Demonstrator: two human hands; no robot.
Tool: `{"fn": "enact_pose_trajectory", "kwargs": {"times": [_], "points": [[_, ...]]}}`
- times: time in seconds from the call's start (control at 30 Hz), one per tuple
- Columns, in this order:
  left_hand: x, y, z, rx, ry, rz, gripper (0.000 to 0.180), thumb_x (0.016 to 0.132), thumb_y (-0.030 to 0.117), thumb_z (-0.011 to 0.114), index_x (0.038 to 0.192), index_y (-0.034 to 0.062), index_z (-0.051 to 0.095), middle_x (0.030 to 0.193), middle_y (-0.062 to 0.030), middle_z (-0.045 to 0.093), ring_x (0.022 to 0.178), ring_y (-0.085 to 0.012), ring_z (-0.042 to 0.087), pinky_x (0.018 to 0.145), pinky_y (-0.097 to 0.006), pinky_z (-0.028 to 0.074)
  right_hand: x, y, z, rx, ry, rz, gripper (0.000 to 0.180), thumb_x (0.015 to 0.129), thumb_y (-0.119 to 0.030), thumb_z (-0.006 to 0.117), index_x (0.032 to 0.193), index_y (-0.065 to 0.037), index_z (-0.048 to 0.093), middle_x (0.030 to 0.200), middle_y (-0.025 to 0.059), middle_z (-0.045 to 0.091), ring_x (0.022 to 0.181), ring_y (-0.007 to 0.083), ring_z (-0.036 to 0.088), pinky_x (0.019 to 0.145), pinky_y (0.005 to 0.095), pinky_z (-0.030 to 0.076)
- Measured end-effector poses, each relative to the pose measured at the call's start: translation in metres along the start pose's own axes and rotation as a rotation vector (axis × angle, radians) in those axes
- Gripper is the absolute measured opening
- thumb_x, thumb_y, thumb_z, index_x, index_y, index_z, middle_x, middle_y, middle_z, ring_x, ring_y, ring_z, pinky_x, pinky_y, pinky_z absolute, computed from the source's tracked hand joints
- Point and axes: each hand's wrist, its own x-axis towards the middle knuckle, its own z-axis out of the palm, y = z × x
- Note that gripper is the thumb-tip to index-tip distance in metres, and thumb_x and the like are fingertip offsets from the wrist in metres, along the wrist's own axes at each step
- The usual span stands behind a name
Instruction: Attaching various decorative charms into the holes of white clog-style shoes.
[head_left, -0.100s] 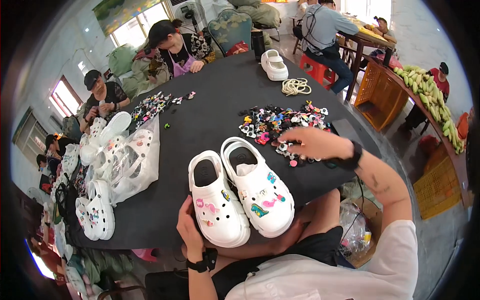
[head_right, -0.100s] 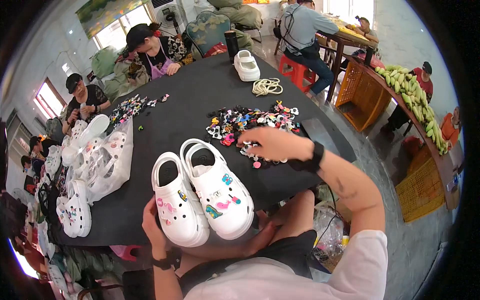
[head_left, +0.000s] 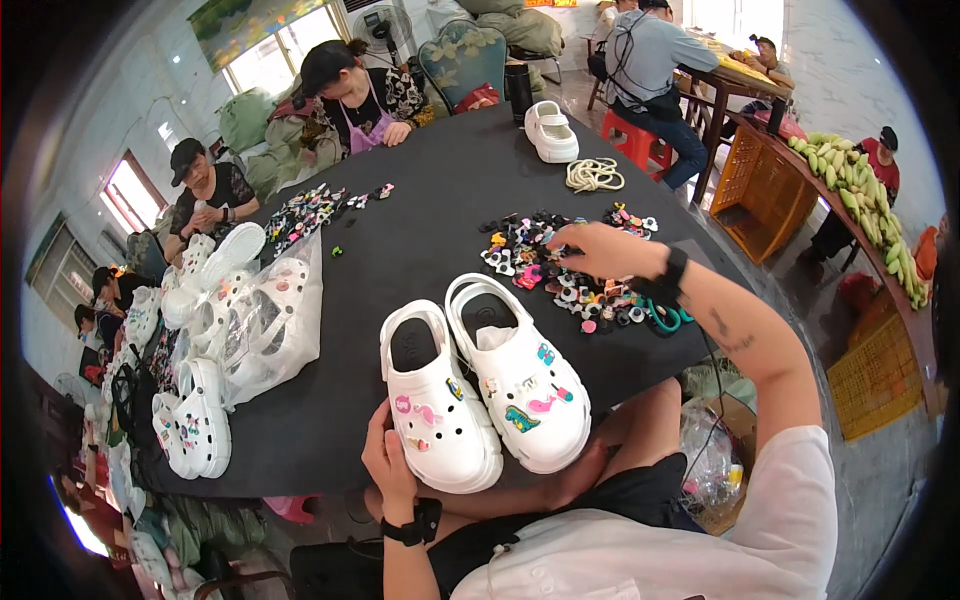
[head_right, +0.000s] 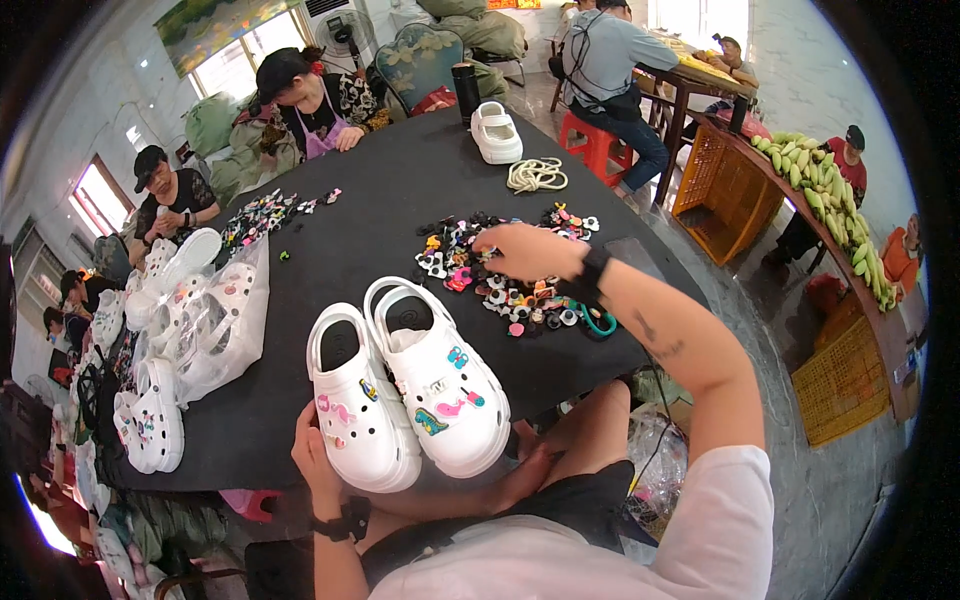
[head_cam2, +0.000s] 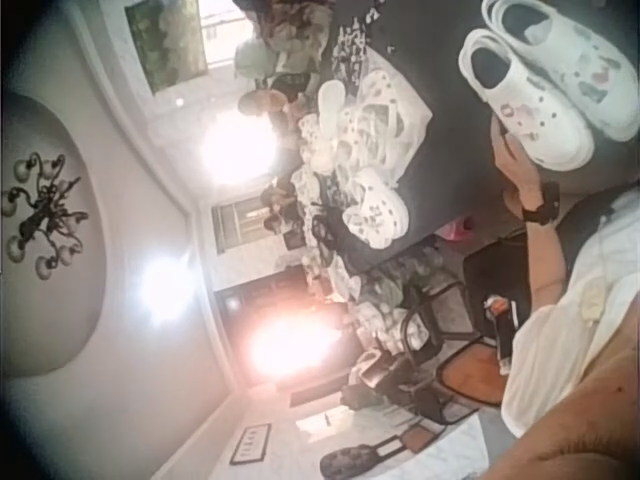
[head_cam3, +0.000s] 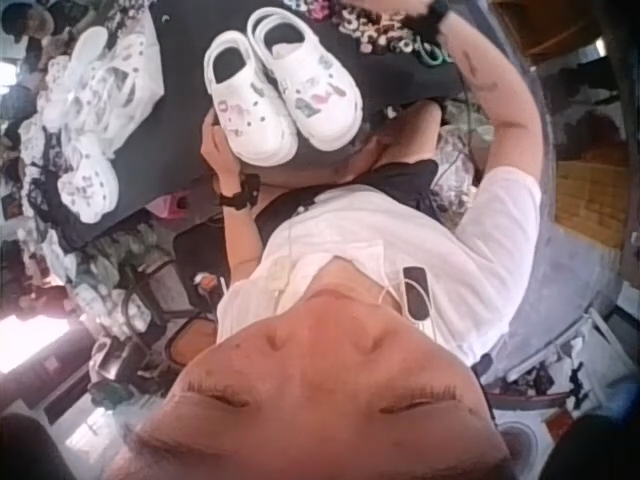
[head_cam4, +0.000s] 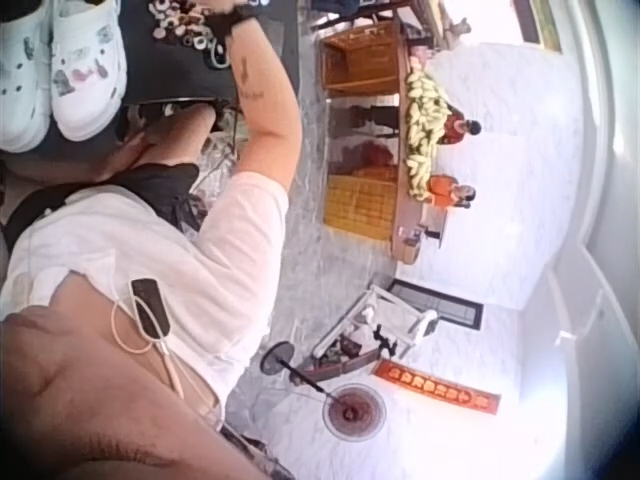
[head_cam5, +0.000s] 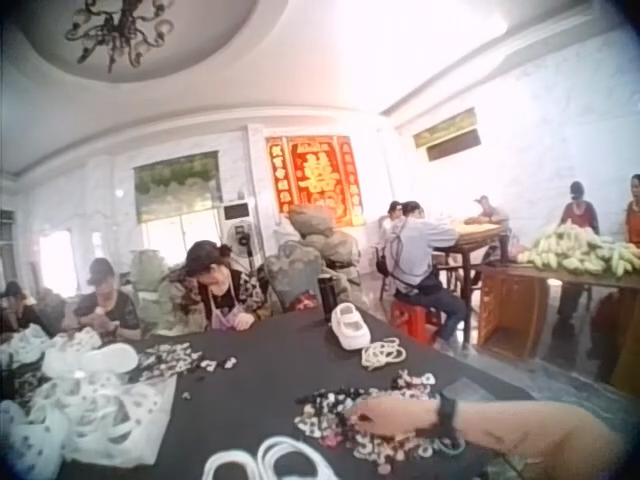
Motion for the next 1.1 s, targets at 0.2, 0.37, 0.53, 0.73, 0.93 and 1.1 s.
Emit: {"fn": "enact_pose_trajectory", "kwargs": {"times": [0.2,0.37,0.53,0.73,0.93,1.1], "points": [[-0.002,-0.004,-0.003,0.029,0.026,-0.009,0.043,0.101,0.028,0.046,0.123,-0.0054,0.061,0.114,-0.0186,0.068,0.103,-0.0260,0.066,0.090,-0.035,0.049,0.065,0.033,0.019,-0.189,-0.134,0.192,0.032,0.086,-0.013,0.067,0.117,-0.005,0.065,0.114,0.0163,0.068,0.107,0.0350,0.063,0.092,0.0420,0.050],[-0.002,0.002,-0.002,0.065,0.043,-0.001,0.041,0.101,0.027,0.047,0.122,-0.0046,0.062,0.112,-0.0185,0.069,0.101,-0.0259,0.067,0.088,-0.035,0.050,0.072,0.036,0.019,-0.193,-0.118,0.213,0.031,0.077,-0.011,0.075,0.107,-0.004,0.069,0.110,0.0134,0.070,0.104,0.0318,0.065,0.089,0.0400,0.051],[-0.003,-0.004,-0.003,0.053,0.050,-0.011,0.040,0.101,0.026,0.047,0.122,-0.0044,0.062,0.112,-0.0182,0.069,0.101,-0.0260,0.067,0.088,-0.035,0.050,0.067,0.033,0.013,-0.194,-0.135,0.191,0.033,0.076,-0.011,0.076,0.107,-0.006,0.069,0.106,0.0103,0.071,0.102,0.0300,0.066,0.088,0.0420,0.049],[-0.003,-0.001,-0.002,0.063,0.054,0.011,0.039,0.100,0.024,0.047,0.122,-0.0042,0.062,0.111,-0.0183,0.070,0.100,-0.0261,0.068,0.087,-0.035,0.051,0.053,0.021,0.011,-0.318,-0.028,0.024,0.036,0.077,-0.007,0.070,0.113,-0.012,0.066,0.096,0.0038,0.070,0.100,0.0259,0.064,0.089,0.0422,0.041],[-0.003,-0.001,-0.002,0.036,0.054,-0.011,0.039,0.101,0.025,0.047,0.122,-0.0038,0.062,0.111,-0.0185,0.070,0.101,-0.0262,0.068,0.088,-0.034,0.050,0.037,0.010,0.006,-0.156,-0.020,-0.039,0.038,0.082,-0.002,0.067,0.119,-0.008,0.063,0.112,0.0111,0.062,0.106,0.0318,0.060,0.089,0.0440,0.046],[-0.004,0.002,-0.002,0.065,0.048,0.002,0.040,0.101,0.026,0.047,0.123,-0.0039,0.062,0.111,-0.0182,0.070,0.101,-0.0264,0.067,0.088,-0.034,0.050,0.018,-0.007,0.011,-0.003,0.052,-0.043,0.043,0.086,0.007,0.060,0.126,-0.007,0.061,0.122,0.0155,0.051,0.108,0.0334,0.057,0.092,0.0396,0.047]]}}
